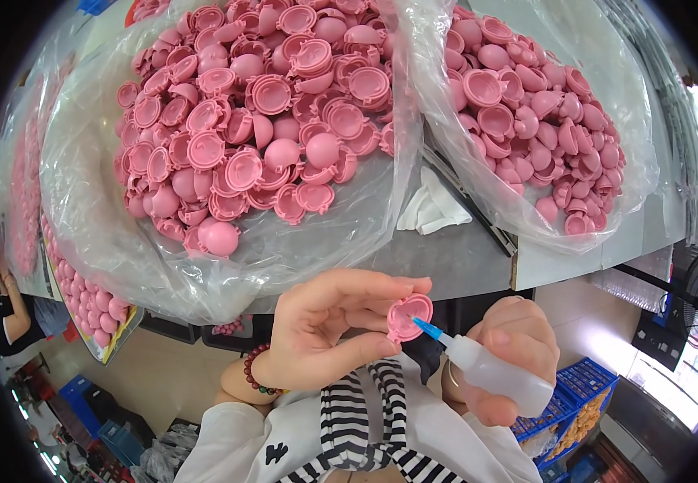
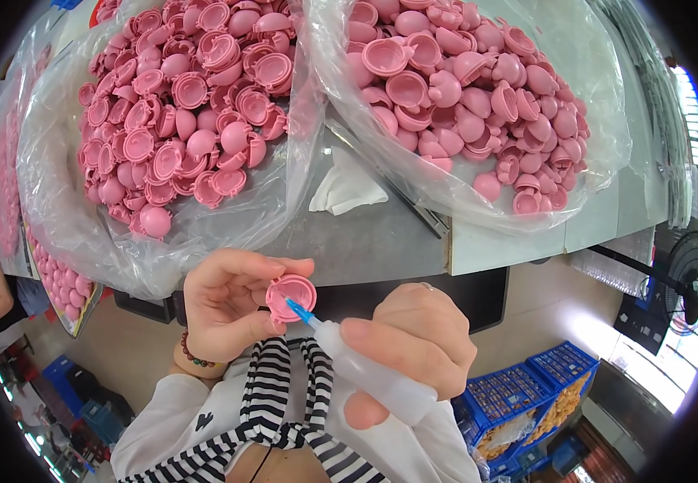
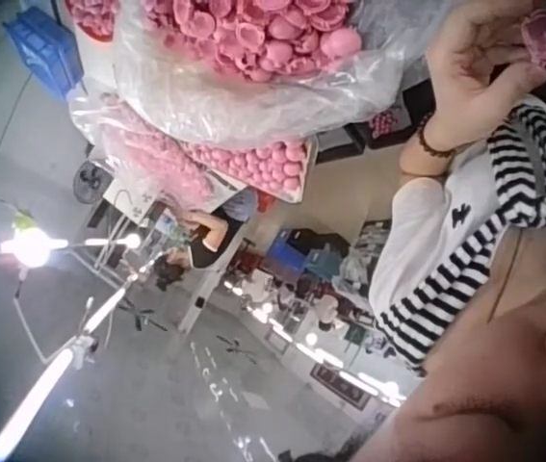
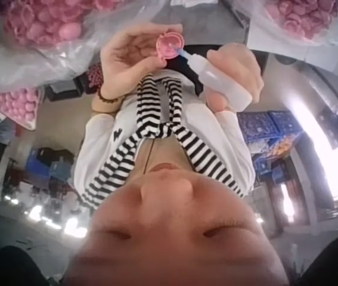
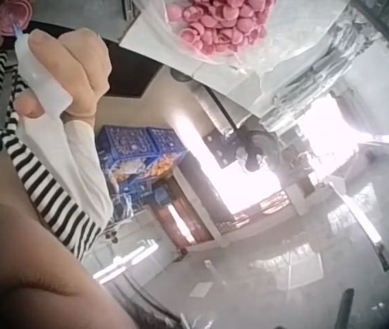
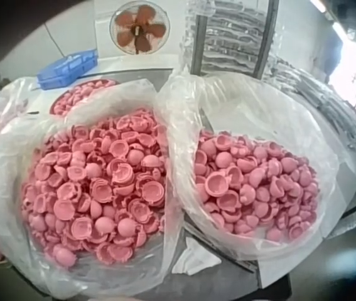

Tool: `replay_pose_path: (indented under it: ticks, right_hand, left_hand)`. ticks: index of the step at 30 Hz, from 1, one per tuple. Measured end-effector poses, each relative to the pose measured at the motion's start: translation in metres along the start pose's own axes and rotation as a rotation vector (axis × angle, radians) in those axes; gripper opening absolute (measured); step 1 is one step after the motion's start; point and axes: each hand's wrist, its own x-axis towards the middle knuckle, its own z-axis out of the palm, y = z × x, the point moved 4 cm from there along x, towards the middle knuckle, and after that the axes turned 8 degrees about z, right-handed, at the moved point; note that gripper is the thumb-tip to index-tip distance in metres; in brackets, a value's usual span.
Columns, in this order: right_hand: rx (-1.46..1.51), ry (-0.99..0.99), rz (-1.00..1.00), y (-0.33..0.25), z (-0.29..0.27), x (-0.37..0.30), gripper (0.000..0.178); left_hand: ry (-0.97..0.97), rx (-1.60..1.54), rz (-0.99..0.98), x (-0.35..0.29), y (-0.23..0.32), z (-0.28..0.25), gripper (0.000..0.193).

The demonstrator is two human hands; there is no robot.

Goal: Applying adhesive to small pink plastic toy components and joining them together in a factory setting.

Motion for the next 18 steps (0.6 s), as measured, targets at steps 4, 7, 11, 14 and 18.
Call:
replay_pose_path:
  ticks: [4, 7, 11, 14, 18]
  right_hand:
    - [-0.011, 0.041, -0.020, -0.001, -0.002, 0.001, 0.063]
    - [-0.054, 0.027, 0.010, -0.001, -0.004, 0.001, 0.064]
    - [-0.073, 0.035, 0.024, 0.000, -0.002, -0.001, 0.064]
    - [-0.077, 0.049, 0.016, 0.000, -0.001, 0.000, 0.063]
    - [-0.044, 0.066, -0.028, 0.002, -0.008, -0.003, 0.059]
  left_hand:
    - [0.062, 0.025, -0.042, -0.002, 0.000, -0.001, 0.044]
    - [0.063, 0.050, -0.032, -0.001, 0.002, 0.001, 0.043]
    - [0.008, 0.213, 0.086, 0.000, 0.005, 0.002, 0.037]
    - [0.023, 0.475, 0.175, -0.002, 0.009, 0.003, 0.038]
    - [0.017, 0.743, 0.351, 0.003, 0.012, 0.008, 0.036]
